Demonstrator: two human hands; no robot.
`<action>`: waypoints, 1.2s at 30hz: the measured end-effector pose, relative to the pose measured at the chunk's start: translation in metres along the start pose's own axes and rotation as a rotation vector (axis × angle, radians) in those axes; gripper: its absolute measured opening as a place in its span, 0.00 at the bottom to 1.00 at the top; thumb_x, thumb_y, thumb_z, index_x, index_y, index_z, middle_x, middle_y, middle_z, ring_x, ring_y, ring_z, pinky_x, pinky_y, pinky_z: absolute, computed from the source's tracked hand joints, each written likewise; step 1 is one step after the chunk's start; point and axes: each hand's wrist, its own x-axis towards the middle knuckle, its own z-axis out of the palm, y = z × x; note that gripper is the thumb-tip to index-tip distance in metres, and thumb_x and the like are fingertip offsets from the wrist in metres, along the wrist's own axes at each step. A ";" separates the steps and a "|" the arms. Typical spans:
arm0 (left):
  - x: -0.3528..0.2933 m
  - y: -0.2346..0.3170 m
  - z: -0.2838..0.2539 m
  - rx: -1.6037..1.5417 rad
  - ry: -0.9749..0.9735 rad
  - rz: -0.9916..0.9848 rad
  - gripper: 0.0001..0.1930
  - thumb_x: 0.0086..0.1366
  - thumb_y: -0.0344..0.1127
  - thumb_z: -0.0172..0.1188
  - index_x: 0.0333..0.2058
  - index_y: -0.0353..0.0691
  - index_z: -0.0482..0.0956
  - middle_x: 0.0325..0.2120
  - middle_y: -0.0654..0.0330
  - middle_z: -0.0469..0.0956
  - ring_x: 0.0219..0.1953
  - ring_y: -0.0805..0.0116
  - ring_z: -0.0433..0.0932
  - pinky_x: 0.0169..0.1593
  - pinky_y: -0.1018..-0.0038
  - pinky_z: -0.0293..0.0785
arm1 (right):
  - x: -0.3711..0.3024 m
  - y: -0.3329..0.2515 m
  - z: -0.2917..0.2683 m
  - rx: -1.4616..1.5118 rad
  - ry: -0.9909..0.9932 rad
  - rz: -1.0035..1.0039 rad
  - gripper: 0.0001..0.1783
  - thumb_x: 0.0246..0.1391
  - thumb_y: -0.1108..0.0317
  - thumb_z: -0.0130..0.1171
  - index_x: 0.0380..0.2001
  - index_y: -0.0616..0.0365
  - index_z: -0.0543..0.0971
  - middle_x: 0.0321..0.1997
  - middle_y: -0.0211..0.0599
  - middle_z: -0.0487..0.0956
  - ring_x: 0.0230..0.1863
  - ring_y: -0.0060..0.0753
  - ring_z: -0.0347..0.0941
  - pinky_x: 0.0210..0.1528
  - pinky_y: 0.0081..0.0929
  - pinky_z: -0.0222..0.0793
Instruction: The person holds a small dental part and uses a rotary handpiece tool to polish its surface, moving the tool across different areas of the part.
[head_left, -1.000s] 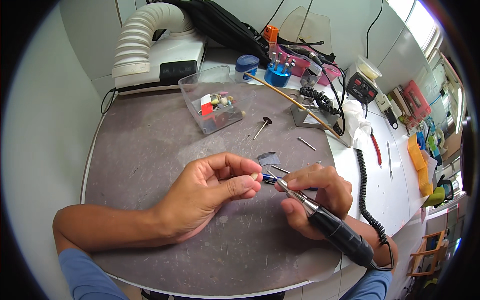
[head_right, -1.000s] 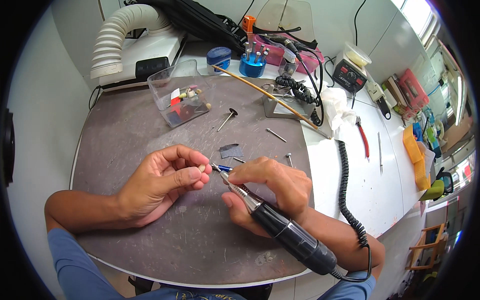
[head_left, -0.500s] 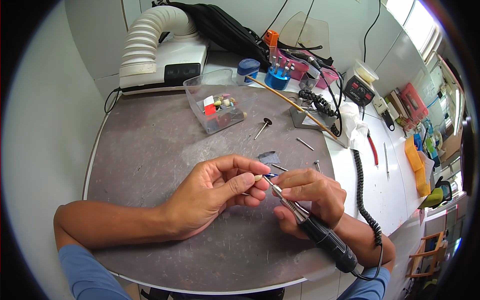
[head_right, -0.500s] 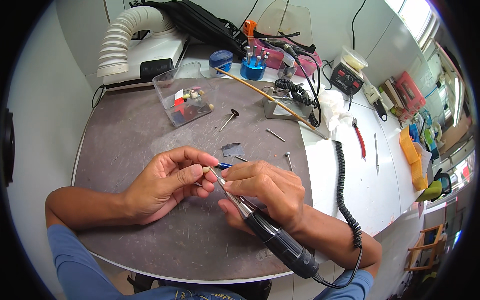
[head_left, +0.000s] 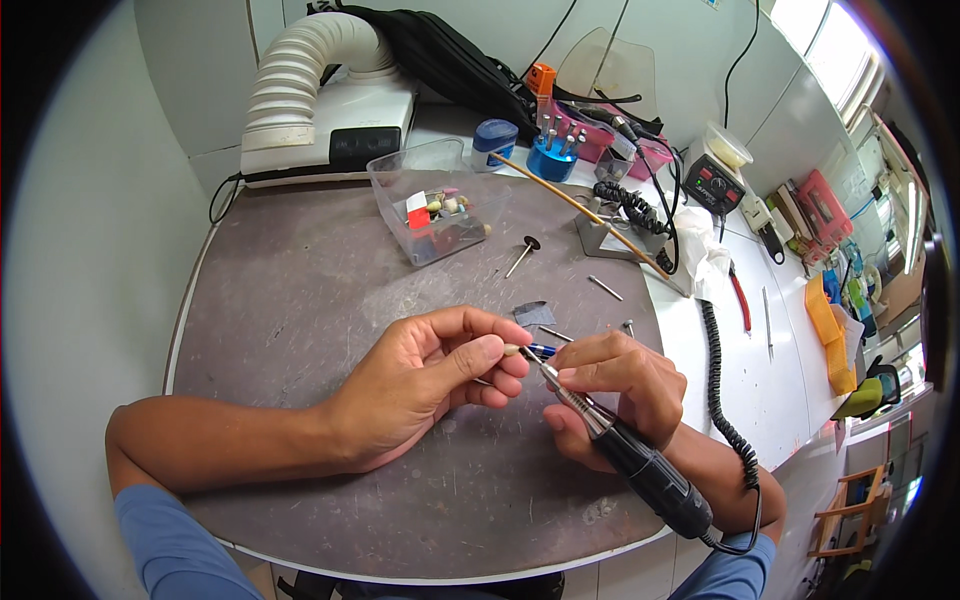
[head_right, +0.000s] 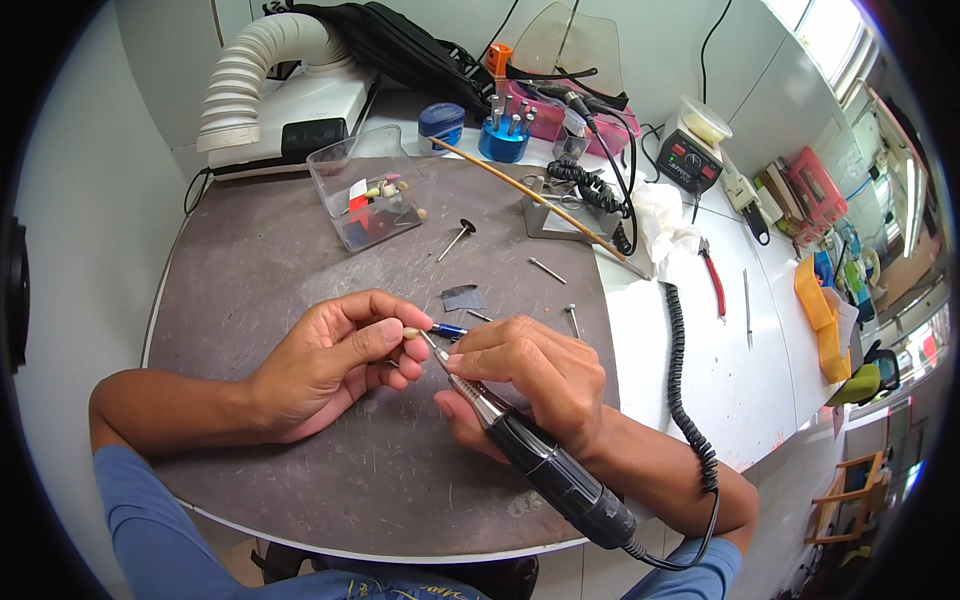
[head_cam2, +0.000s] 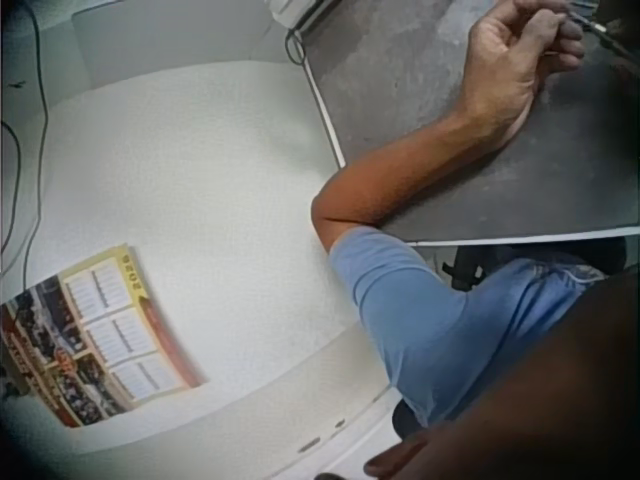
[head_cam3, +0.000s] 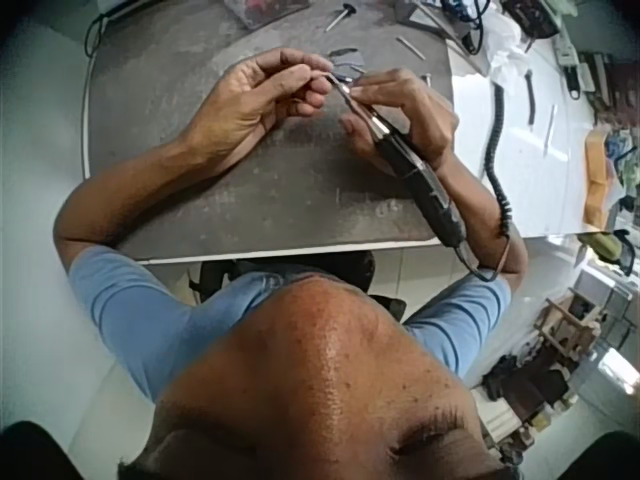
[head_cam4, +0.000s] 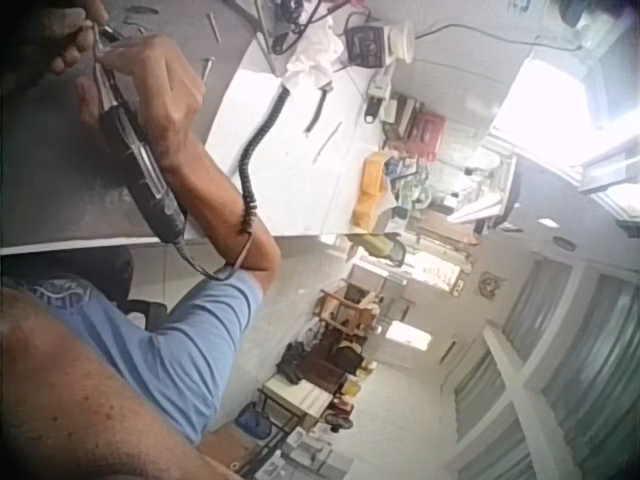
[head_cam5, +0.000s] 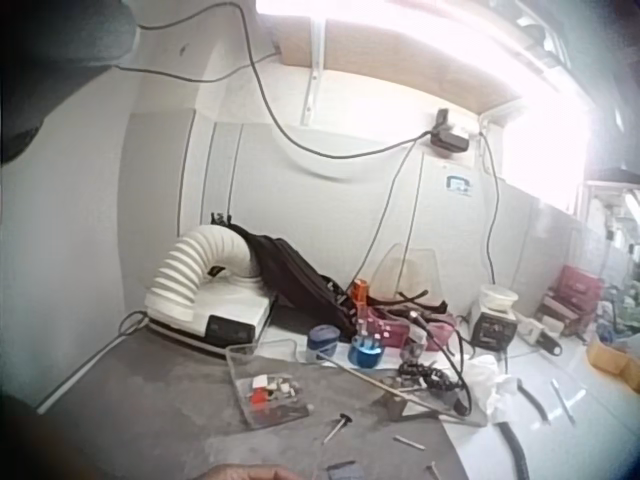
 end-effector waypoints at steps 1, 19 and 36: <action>-0.001 0.001 0.001 0.003 0.000 0.004 0.12 0.68 0.33 0.53 0.47 0.35 0.72 0.37 0.58 0.77 0.38 0.75 0.77 0.43 0.81 0.76 | 0.000 0.000 0.000 -0.002 0.005 0.001 0.16 0.35 0.76 0.71 0.30 0.63 0.76 0.27 0.42 0.80 0.29 0.36 0.80 0.29 0.25 0.75; -0.001 0.004 0.003 0.016 0.023 -0.020 0.10 0.65 0.31 0.57 0.44 0.35 0.72 0.37 0.58 0.77 0.37 0.76 0.77 0.42 0.82 0.76 | -0.001 0.000 -0.001 -0.004 0.006 0.014 0.16 0.35 0.75 0.71 0.30 0.62 0.76 0.27 0.42 0.80 0.28 0.35 0.80 0.28 0.25 0.75; -0.001 0.004 0.002 -0.027 0.013 -0.018 0.09 0.64 0.27 0.58 0.42 0.32 0.72 0.37 0.53 0.79 0.38 0.71 0.80 0.43 0.80 0.79 | 0.001 -0.001 0.000 0.010 -0.018 -0.004 0.16 0.35 0.75 0.71 0.29 0.62 0.76 0.27 0.43 0.80 0.27 0.35 0.79 0.27 0.24 0.75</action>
